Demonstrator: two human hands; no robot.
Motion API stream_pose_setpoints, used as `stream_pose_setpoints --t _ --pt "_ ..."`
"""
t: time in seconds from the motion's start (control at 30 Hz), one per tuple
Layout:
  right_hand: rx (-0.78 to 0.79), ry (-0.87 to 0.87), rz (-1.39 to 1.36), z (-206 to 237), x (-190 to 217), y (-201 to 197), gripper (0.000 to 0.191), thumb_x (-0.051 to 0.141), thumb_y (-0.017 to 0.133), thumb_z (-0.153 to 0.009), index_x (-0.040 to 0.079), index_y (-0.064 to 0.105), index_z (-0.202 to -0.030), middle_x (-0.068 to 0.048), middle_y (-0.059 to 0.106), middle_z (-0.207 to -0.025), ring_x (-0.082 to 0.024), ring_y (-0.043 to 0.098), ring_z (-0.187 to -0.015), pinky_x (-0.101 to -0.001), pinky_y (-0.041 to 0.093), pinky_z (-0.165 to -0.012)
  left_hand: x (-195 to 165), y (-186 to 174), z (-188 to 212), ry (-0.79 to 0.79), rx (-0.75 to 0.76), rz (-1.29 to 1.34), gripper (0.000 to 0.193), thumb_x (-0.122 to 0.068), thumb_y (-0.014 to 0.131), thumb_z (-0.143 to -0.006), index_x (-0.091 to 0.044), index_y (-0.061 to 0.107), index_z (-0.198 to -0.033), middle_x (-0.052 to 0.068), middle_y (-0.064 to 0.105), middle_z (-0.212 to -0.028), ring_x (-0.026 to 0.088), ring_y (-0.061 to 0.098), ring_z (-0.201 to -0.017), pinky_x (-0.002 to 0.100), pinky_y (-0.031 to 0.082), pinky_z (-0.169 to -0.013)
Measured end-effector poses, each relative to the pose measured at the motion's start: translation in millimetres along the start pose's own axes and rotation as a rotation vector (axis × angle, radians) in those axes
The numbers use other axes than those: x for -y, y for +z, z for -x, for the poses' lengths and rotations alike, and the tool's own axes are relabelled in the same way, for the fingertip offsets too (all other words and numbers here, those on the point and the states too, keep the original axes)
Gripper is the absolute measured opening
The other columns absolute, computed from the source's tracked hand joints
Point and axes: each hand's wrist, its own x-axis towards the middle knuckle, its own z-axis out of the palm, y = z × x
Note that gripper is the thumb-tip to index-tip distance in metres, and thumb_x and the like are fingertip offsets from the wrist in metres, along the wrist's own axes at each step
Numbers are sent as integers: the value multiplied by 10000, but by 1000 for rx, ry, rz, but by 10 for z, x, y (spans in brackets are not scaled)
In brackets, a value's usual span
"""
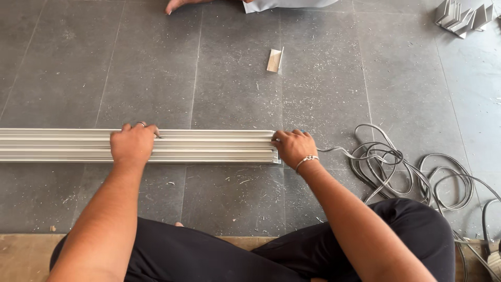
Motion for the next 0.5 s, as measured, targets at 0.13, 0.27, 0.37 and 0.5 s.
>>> stream_pose_setpoints --t 0.13,0.27,0.37,0.5 --pt "217 -32 95 -71 -314 0 368 413 451 -1060 236 645 -1318 12 692 -1283 -194 648 -1181 -383 515 -1048 30 51 -61 -108 18 149 243 -166 566 -992 -280 757 -1089 4 757 -1077 242 694 -1053 462 535 -858" --pt "214 -80 160 -6 -1099 -225 369 277 485 -1023 256 648 -1354 80 598 -1454 -188 535 -1349 -376 456 -1130 72 33 -67 -296 120 420 168 -266 641 -962 -293 769 -1067 20 773 -1043 267 688 -1054 505 470 -948" --pt "185 97 243 138 -1677 -766 342 354 558 -1010 285 705 -1311 -17 673 -1378 -284 613 -1299 -427 508 -1077 114 -36 -64 -384 157 514 171 -273 682 -914 -306 772 -1056 15 778 -1019 262 676 -1073 523 425 -1006" --pt "94 448 617 262 -2165 -1580 331 257 584 -1007 306 704 -1312 -53 726 -1267 -267 716 -1121 -434 597 -937 108 -110 -30 -417 179 520 138 -276 688 -915 -297 787 -1010 -2 773 -1007 242 667 -1084 513 417 -1021"
